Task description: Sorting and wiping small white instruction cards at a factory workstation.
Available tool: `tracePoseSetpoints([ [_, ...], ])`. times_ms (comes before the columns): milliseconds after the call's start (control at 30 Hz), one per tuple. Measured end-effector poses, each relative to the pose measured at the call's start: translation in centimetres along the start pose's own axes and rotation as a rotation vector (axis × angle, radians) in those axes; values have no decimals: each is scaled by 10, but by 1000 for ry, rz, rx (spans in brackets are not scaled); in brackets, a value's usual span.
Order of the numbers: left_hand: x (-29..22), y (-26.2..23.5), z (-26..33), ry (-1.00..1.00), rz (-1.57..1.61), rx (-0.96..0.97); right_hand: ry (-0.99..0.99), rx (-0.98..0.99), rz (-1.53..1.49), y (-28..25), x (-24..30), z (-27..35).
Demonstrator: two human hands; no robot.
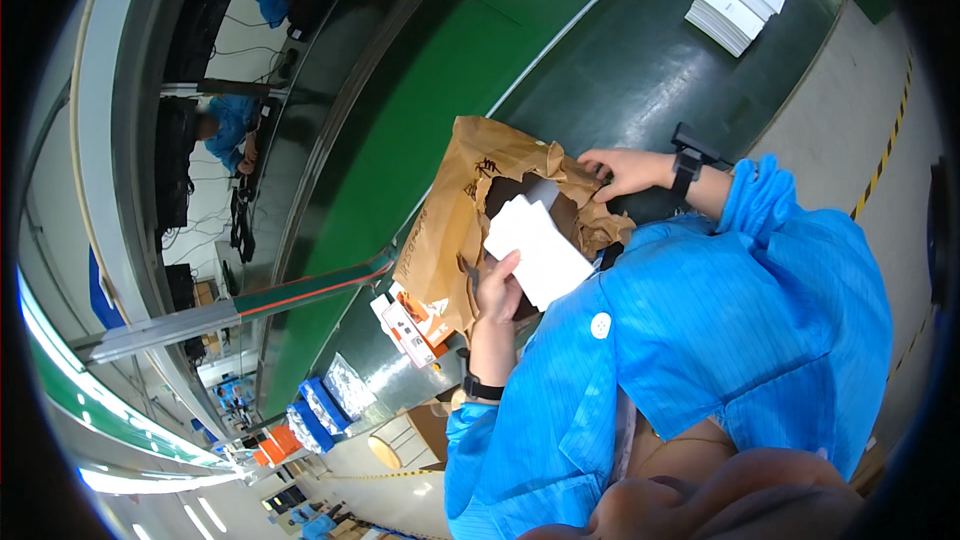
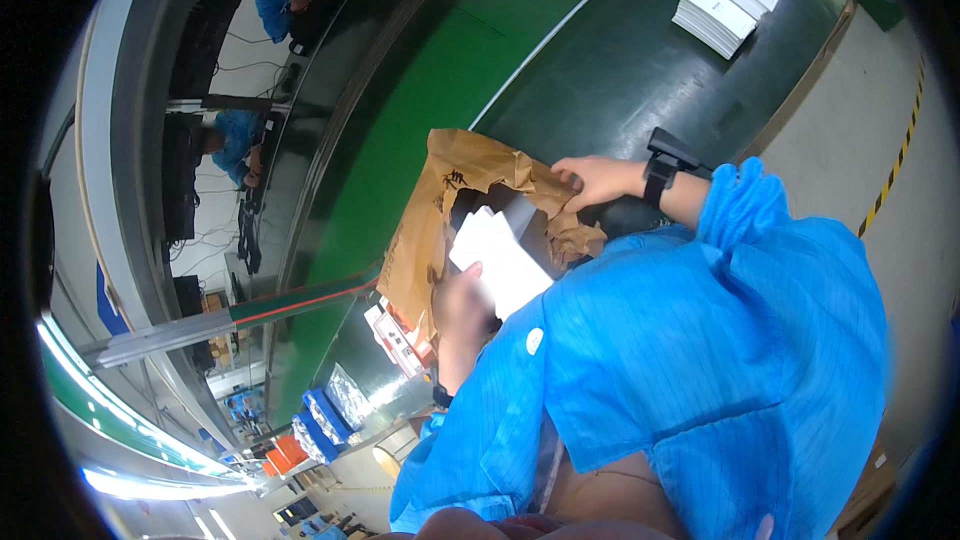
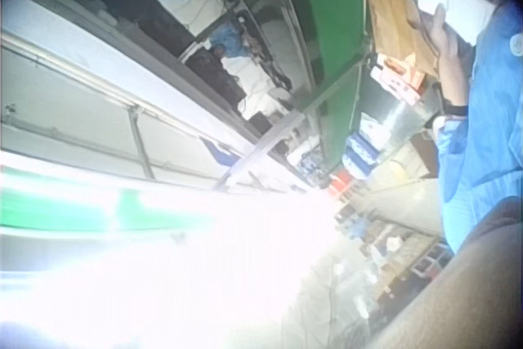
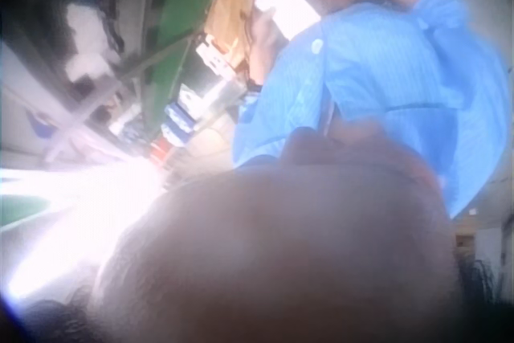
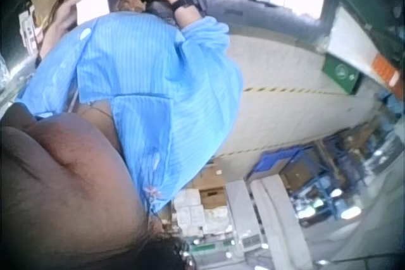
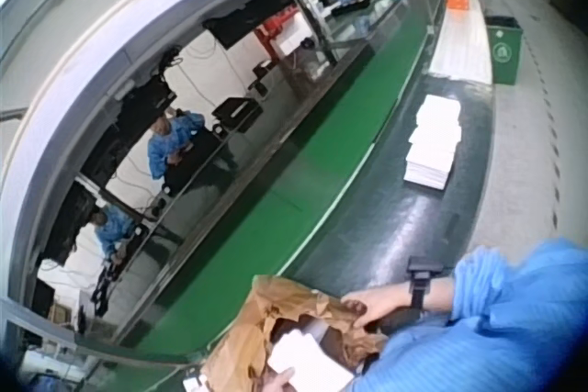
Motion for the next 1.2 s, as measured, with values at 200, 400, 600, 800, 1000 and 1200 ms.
tracePoseSetpoints([
  [200, 0, 58, -11, 152, 43, -123, -104, -114, -414, -14, 63, 35],
  [400, -15, 81, -5, 317, -107, -175, -48, 47, -493, 25, 75, 45],
  [600, -1, 79, 4, 289, -323, -51, 21, 110, -1049, 42, 68, 55],
  [800, 8, 75, 9, 223, -114, -61, 9, 77, -996, 45, 68, 53],
  [1000, 18, 70, 8, 222, 63, -70, 30, -44, -702, 37, 82, 53],
  [1200, 17, 75, 10, 214, 81, -76, 14, -105, -513, 29, 89, 56],
])
Point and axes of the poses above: each hand's wrist, its own z-axis away from the middle knuckle, its own y-axis out of the palm, x = y × z, the point moved 6 cm from there along -z, towards the middle knuckle, and after that the axes turned 5 degrees about -z, right-handed, at the moved point
